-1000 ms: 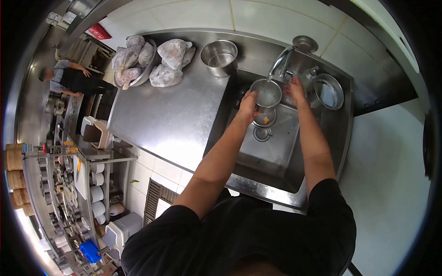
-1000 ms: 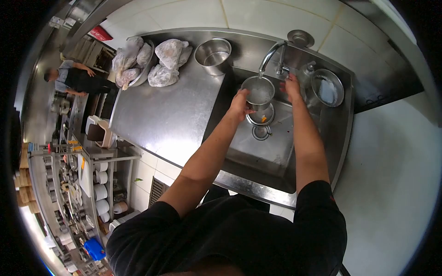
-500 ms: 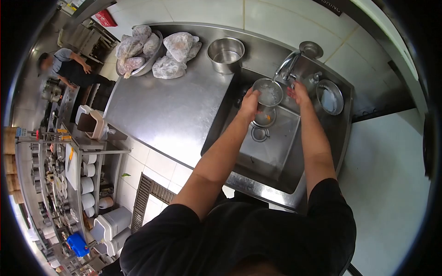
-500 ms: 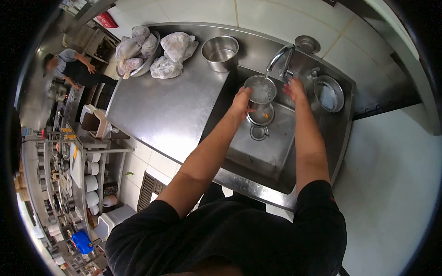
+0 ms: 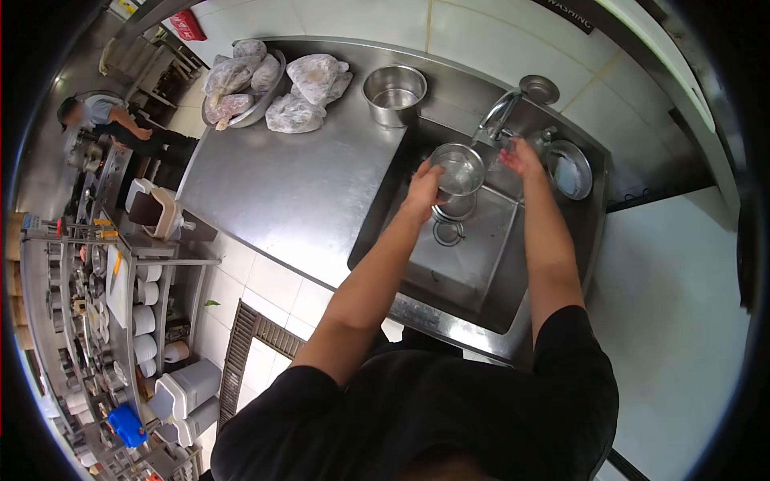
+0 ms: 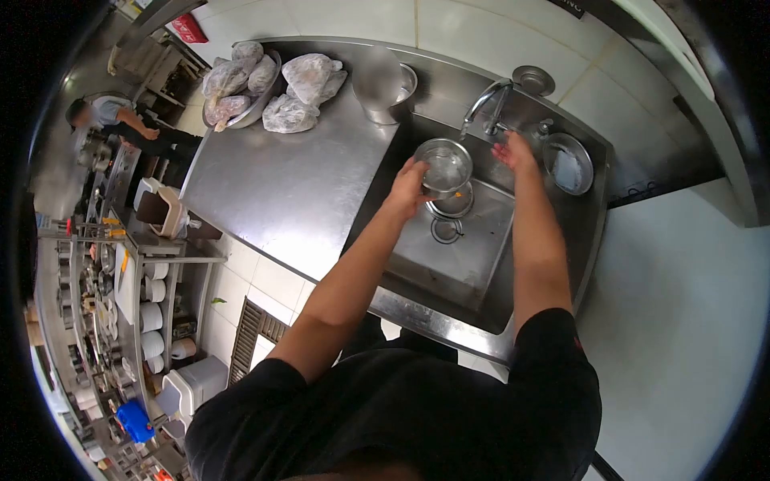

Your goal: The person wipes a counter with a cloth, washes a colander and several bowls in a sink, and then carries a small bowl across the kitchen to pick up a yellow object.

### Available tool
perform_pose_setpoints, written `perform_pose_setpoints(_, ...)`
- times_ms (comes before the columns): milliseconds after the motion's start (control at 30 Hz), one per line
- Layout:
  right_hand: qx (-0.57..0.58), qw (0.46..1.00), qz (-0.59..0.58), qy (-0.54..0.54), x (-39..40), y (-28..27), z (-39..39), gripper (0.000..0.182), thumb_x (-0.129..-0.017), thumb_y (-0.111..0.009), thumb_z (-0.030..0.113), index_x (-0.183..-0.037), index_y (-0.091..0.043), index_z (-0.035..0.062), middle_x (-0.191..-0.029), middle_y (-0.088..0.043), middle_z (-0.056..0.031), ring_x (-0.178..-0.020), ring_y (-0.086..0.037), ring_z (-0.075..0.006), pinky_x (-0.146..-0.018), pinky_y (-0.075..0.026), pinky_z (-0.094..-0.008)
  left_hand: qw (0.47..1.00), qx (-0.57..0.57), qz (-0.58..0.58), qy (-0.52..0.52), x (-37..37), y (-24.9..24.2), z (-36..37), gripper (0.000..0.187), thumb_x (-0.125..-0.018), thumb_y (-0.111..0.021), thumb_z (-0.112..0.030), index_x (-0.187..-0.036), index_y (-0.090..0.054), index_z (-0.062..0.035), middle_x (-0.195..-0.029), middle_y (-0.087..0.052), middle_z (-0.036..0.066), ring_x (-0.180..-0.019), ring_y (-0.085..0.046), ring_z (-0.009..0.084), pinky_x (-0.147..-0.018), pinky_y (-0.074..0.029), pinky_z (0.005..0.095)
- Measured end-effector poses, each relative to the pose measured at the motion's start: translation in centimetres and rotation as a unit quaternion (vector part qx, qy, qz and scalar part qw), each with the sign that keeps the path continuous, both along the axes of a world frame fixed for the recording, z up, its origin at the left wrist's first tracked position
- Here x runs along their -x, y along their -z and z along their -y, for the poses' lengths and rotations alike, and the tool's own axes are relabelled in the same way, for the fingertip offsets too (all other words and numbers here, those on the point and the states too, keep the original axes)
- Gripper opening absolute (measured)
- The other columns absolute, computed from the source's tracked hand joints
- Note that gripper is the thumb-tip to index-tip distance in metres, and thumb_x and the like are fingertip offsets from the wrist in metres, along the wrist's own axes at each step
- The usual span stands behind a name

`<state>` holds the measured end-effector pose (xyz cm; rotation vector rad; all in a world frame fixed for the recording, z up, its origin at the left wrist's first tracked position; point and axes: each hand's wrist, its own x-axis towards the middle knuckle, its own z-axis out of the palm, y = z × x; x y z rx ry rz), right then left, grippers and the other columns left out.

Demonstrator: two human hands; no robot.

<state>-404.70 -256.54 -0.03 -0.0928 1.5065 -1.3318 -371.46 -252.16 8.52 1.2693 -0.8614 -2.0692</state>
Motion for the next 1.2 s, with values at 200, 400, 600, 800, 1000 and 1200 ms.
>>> perform_pose_setpoints(200, -0.004, 1.000, -0.006, -0.001, 0.1, -0.6, 0.3, 0.030, -0.094, -0.055, 0.020, -0.120, -0.046, 0.0071, -0.104, -0.049, -0.0183, -0.080, -0.058, -0.0259, -0.072, -0.059, -0.0439, 0.999, 0.036, 0.017, -0.015, -8.9, -0.6, -4.2, 0.053, -0.093, -0.053, -0.029, -0.144, -0.046, -0.0167, -0.130, -0.059, 0.010, -0.112, -0.062, 0.0253, -0.082, -0.056, 0.0439)
perform_pose_setpoints(400, 0.019, 0.996, 0.069, 0.061, 1.2, 0.9, -0.2, 0.032, -0.094, -0.051, 0.013, -0.122, -0.040, 0.0030, -0.112, -0.048, -0.0232, -0.094, -0.058, -0.0322, -0.083, -0.056, -0.0518, 0.998, 0.010, 0.025, -0.064, -18.2, -1.7, -8.6, 0.056, -0.092, -0.053, -0.028, -0.146, -0.045, -0.0148, -0.130, -0.058, 0.011, -0.110, -0.062, 0.0247, -0.083, -0.055, 0.0414)
perform_pose_setpoints(600, 0.116, 0.982, 0.116, 0.098, 2.3, 2.6, -2.0, 0.051, -0.098, -0.049, 0.012, -0.142, -0.026, 0.0001, -0.131, -0.046, -0.0315, -0.116, -0.055, -0.0436, -0.100, -0.049, -0.0583, 0.987, 0.017, -0.003, -0.159, -28.0, 0.5, -12.7, 0.056, -0.091, -0.051, -0.025, -0.145, -0.043, -0.0121, -0.133, -0.053, 0.014, -0.114, -0.059, 0.0271, -0.085, -0.056, 0.0475)
perform_pose_setpoints(800, 0.145, 0.966, 0.195, 0.091, -3.2, 7.3, -4.5, 0.056, -0.104, -0.029, 0.030, -0.157, -0.021, 0.0143, -0.163, -0.026, -0.0107, -0.150, -0.025, -0.0305, -0.121, -0.020, -0.0546, 0.965, 0.041, 0.000, -0.259, -38.0, 0.9, -17.6, 0.054, -0.095, -0.055, -0.029, -0.145, -0.045, -0.0141, -0.129, -0.056, 0.011, -0.117, -0.056, 0.0269, -0.085, -0.056, 0.0479)
perform_pose_setpoints(1000, 0.065, 0.991, -0.101, -0.061, -34.6, 4.8, -11.2, 0.031, -0.096, -0.059, 0.024, -0.123, -0.057, 0.0089, -0.116, -0.062, -0.0063, -0.087, -0.059, -0.0176, -0.074, -0.051, -0.0350, 0.927, 0.055, -0.041, -0.369, -49.4, -1.9, -24.0, 0.056, -0.092, -0.054, -0.020, -0.148, -0.045, -0.0173, -0.122, -0.061, 0.009, -0.102, -0.064, 0.0212, -0.074, -0.058, 0.0356)
perform_pose_setpoints(1200, 0.140, 0.857, -0.148, -0.473, -70.7, -3.6, -21.2, 0.026, -0.101, -0.053, 0.017, -0.125, -0.057, 0.0076, -0.100, -0.061, -0.0030, -0.074, -0.057, -0.0118, -0.063, -0.051, -0.0265, 0.897, 0.050, -0.032, -0.438, -62.4, -3.3, -32.3, 0.057, -0.092, -0.055, -0.022, -0.147, -0.044, -0.0145, -0.123, -0.060, 0.008, -0.102, -0.064, 0.0189, -0.075, -0.059, 0.0357)
